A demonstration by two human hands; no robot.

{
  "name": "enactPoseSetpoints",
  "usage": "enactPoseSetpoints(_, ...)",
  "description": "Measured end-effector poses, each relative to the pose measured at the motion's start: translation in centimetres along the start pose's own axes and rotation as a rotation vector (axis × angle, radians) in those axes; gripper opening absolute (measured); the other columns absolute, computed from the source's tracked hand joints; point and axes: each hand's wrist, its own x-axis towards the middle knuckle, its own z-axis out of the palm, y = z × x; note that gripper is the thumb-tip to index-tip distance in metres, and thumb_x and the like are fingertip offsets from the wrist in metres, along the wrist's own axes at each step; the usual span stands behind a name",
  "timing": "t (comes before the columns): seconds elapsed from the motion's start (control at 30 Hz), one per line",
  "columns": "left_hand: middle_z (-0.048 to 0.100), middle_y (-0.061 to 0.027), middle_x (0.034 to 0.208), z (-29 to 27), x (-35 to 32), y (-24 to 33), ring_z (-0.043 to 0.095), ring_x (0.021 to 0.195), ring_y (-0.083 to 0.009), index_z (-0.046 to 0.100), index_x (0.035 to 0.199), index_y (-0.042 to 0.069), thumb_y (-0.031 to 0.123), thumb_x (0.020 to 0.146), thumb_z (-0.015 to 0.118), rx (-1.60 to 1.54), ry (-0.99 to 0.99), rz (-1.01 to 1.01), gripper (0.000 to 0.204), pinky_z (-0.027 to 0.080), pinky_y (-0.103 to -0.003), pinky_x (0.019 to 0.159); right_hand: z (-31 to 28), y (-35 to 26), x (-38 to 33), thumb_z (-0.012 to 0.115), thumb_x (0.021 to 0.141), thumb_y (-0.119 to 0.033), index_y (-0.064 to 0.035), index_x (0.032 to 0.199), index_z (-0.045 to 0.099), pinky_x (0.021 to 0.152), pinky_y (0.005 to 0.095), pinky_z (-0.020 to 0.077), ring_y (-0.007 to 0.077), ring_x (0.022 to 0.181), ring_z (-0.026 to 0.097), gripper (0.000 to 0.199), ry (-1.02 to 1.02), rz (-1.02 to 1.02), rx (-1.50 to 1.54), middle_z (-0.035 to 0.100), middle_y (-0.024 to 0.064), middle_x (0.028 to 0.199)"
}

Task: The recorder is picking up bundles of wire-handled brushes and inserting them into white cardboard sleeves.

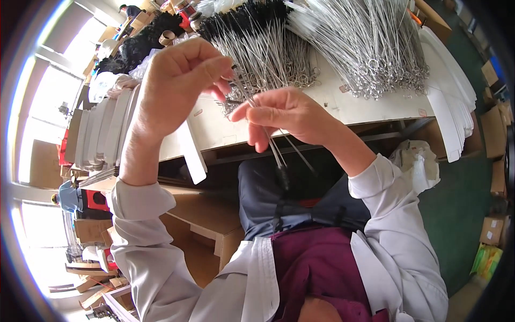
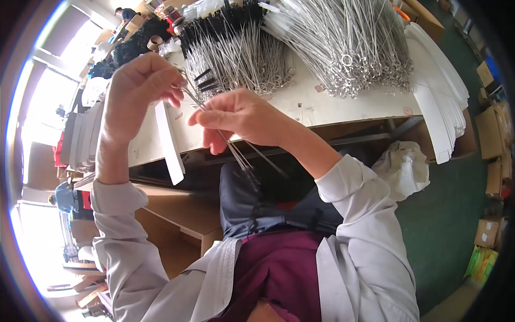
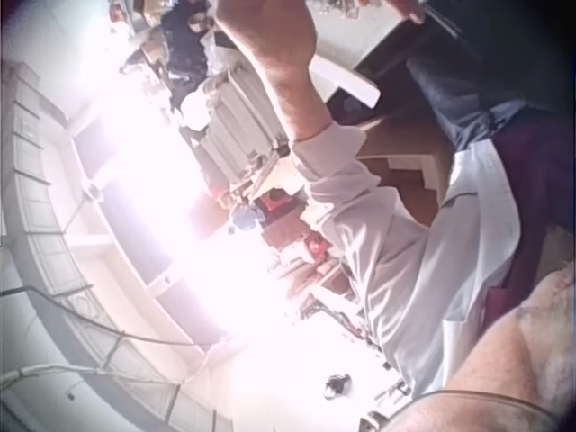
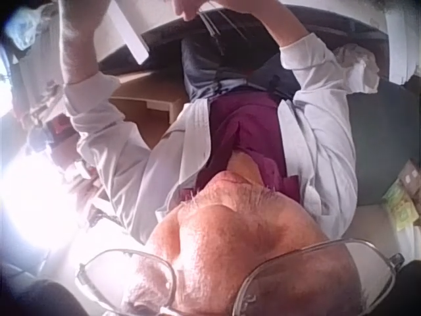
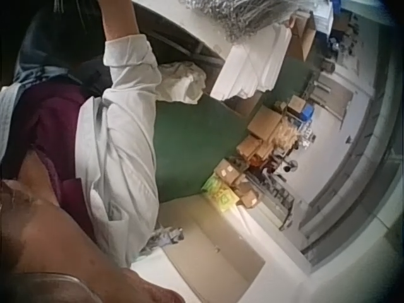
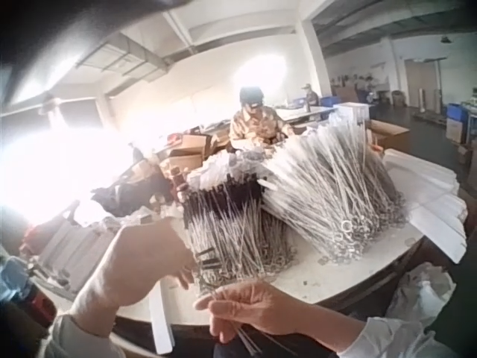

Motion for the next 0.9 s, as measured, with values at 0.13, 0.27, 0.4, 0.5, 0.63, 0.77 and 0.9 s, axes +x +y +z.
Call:
enactPoseSetpoints(0.13,0.071,-0.0080,0.088,0.9,-0.4,-1.7,0.069,0.073,-0.0138,0.064,0.098,-0.001,0.017,0.102,0.064,-0.040,-0.076,-0.025,0.019,0.057,-0.028,0.066,-0.1,1.0,-3.2,0.058,0.106,-0.025,0.0062,0.124,0.063,0.064,0.0279,0.0574,0.0170,0.066,0.069,0.037,0.192,0.056,-0.003,0.070,0.0114,0.084)
enactPoseSetpoints(0.27,0.070,-0.0082,0.087,1.6,-0.3,-3.3,0.069,0.074,-0.0140,0.063,0.098,-0.002,0.018,0.102,0.065,-0.020,-0.096,-0.051,0.020,0.057,-0.029,0.067,0.0,1.7,-5.0,0.058,0.106,-0.022,0.0055,0.122,0.064,0.059,0.0301,0.0590,0.0196,0.068,0.072,0.032,0.293,0.074,0.110,0.071,0.0126,0.085)
enactPoseSetpoints(0.4,0.070,-0.0093,0.086,3.3,-0.6,-3.5,0.070,0.074,-0.0159,0.063,0.099,-0.003,0.012,0.101,0.064,-0.121,-0.102,-0.072,0.015,0.058,-0.030,0.066,-0.1,2.7,-5.9,0.059,0.105,-0.019,0.0056,0.119,0.065,0.060,0.0309,0.0597,0.0200,0.070,0.073,0.029,0.459,0.039,-0.005,0.072,0.0134,0.088)
enactPoseSetpoints(0.5,0.070,-0.0111,0.086,4.2,-0.5,-5.0,0.071,0.075,-0.0172,0.063,0.098,-0.004,0.008,0.099,0.064,-0.244,-0.072,-0.110,0.012,0.060,-0.031,0.066,-0.3,2.8,-6.8,0.061,0.105,-0.019,0.0046,0.113,0.066,0.064,0.0293,0.0599,0.0179,0.072,0.072,0.025,0.553,0.015,-0.073,0.072,0.0122,0.091)
enactPoseSetpoints(0.63,0.070,-0.0124,0.087,6.2,-0.5,-5.8,0.071,0.077,-0.0180,0.062,0.097,-0.005,0.007,0.097,0.066,-0.348,-0.039,-0.140,0.012,0.060,-0.032,0.067,-0.6,3.5,-8.0,0.061,0.105,-0.019,0.0029,0.102,0.064,0.069,0.0277,0.0574,0.0123,0.077,0.070,0.022,0.535,0.033,-0.297,0.072,0.0095,0.088)
enactPoseSetpoints(0.77,0.070,-0.0141,0.089,6.6,-0.6,-6.7,0.071,0.079,-0.0193,0.062,0.097,-0.004,0.010,0.098,0.065,-0.319,-0.127,-0.101,0.014,0.061,-0.034,0.068,-1.6,4.1,-9.5,0.065,0.101,-0.014,0.0009,0.101,0.062,0.066,0.0325,0.0538,0.0156,0.074,0.069,0.015,0.578,-0.024,-0.613,0.070,0.0104,0.084)
enactPoseSetpoints(0.9,0.071,-0.0170,0.093,6.9,-0.6,-6.5,0.072,0.080,-0.0204,0.063,0.097,-0.005,0.010,0.098,0.064,-0.371,-0.065,-0.168,0.015,0.061,-0.034,0.069,-2.0,3.3,-10.2,0.067,0.097,-0.011,-0.0011,0.098,0.062,0.065,0.0362,0.0526,0.0255,0.073,0.069,0.011,0.601,-0.244,-0.979,0.068,0.0136,0.083)
